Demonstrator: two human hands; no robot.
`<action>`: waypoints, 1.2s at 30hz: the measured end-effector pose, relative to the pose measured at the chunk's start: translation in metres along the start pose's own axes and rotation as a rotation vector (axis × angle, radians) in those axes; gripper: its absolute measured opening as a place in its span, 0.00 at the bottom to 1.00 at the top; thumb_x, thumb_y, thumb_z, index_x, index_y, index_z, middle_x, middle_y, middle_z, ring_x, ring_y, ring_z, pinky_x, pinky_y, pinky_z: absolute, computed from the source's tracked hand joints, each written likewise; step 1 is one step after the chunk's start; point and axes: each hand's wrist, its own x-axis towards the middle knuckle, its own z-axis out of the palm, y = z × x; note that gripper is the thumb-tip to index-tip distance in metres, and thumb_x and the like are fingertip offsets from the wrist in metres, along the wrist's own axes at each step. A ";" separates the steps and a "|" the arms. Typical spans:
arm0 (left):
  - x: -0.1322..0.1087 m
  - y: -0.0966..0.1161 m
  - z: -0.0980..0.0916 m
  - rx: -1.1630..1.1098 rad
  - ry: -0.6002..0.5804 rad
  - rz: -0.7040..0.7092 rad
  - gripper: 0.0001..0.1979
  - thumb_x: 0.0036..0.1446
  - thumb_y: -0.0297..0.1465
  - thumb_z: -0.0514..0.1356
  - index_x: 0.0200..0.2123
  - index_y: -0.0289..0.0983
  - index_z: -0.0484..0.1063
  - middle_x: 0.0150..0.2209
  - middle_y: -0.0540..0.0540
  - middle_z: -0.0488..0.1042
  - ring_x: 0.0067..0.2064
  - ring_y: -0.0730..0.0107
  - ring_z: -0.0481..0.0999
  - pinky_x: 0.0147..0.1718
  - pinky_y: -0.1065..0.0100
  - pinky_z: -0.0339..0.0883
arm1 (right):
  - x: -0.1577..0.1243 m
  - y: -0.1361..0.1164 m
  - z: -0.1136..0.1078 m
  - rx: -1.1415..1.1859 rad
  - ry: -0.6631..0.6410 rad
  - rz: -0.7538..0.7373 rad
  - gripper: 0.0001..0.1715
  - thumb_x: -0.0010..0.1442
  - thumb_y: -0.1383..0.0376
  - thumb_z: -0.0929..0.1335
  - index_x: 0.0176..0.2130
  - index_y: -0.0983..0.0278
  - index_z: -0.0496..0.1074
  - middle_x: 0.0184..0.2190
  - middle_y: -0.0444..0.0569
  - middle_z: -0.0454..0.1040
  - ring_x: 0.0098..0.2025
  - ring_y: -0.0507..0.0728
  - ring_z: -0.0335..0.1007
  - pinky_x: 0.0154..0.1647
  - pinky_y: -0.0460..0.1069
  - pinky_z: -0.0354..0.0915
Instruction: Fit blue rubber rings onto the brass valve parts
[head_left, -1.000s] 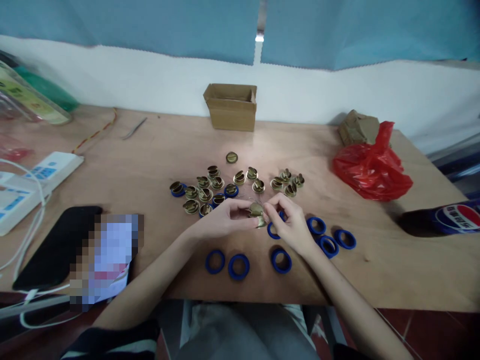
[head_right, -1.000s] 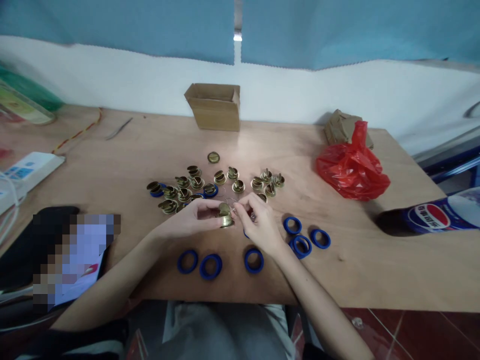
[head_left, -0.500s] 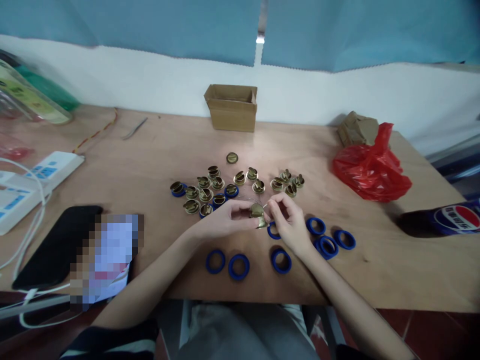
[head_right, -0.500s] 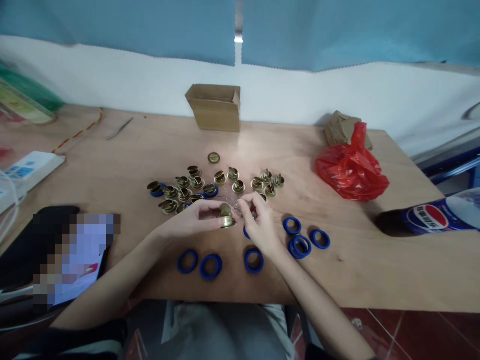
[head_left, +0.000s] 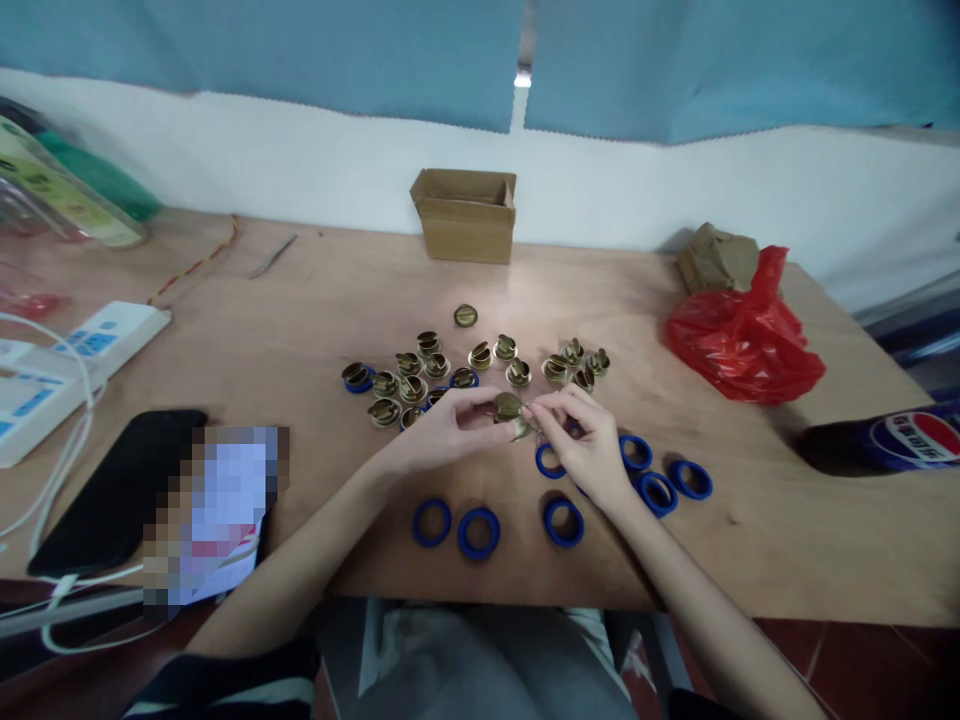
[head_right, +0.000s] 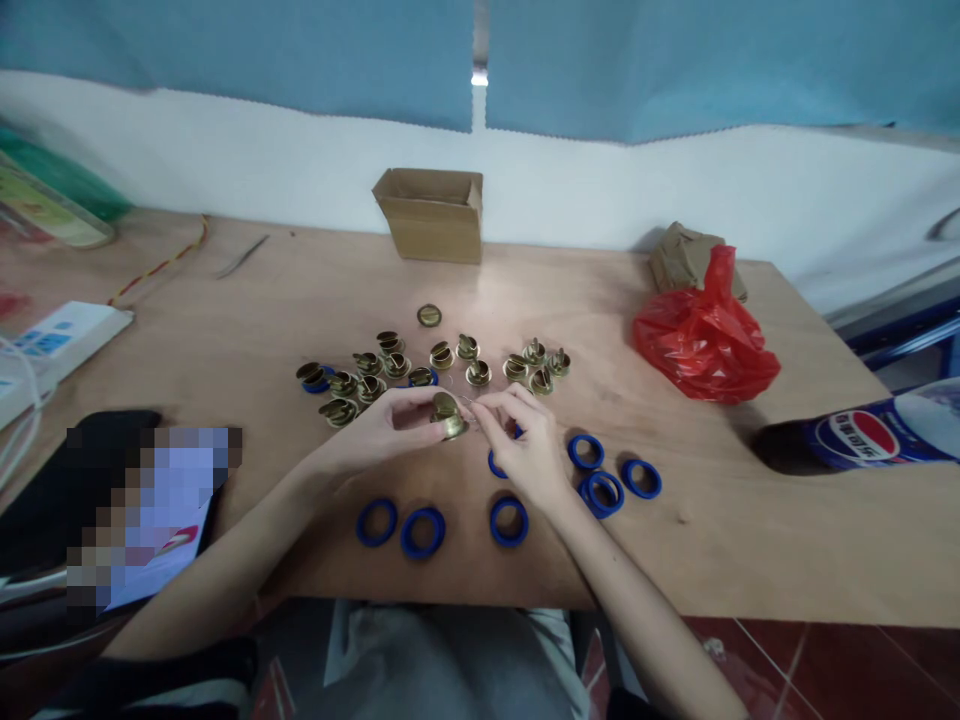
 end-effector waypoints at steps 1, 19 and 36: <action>0.001 0.000 0.001 -0.017 0.029 0.016 0.12 0.58 0.36 0.69 0.44 0.36 0.80 0.44 0.44 0.81 0.48 0.61 0.78 0.52 0.63 0.69 | 0.001 0.000 -0.001 0.037 0.051 0.037 0.09 0.64 0.60 0.72 0.32 0.59 0.79 0.23 0.41 0.64 0.27 0.53 0.60 0.29 0.50 0.58; 0.005 -0.025 -0.001 -0.232 0.071 0.044 0.18 0.57 0.34 0.72 0.49 0.39 0.74 0.45 0.46 0.78 0.46 0.68 0.77 0.49 0.67 0.68 | 0.001 -0.002 -0.004 0.878 -0.167 0.493 0.17 0.57 0.54 0.77 0.30 0.61 0.73 0.17 0.36 0.62 0.17 0.47 0.53 0.18 0.44 0.49; 0.003 -0.030 0.013 0.174 0.129 0.311 0.21 0.60 0.29 0.68 0.56 0.40 0.72 0.47 0.44 0.78 0.49 0.64 0.79 0.48 0.65 0.75 | 0.000 0.001 0.003 1.032 -0.231 0.562 0.19 0.56 0.57 0.76 0.25 0.63 0.67 0.18 0.38 0.62 0.21 0.49 0.61 0.23 0.44 0.57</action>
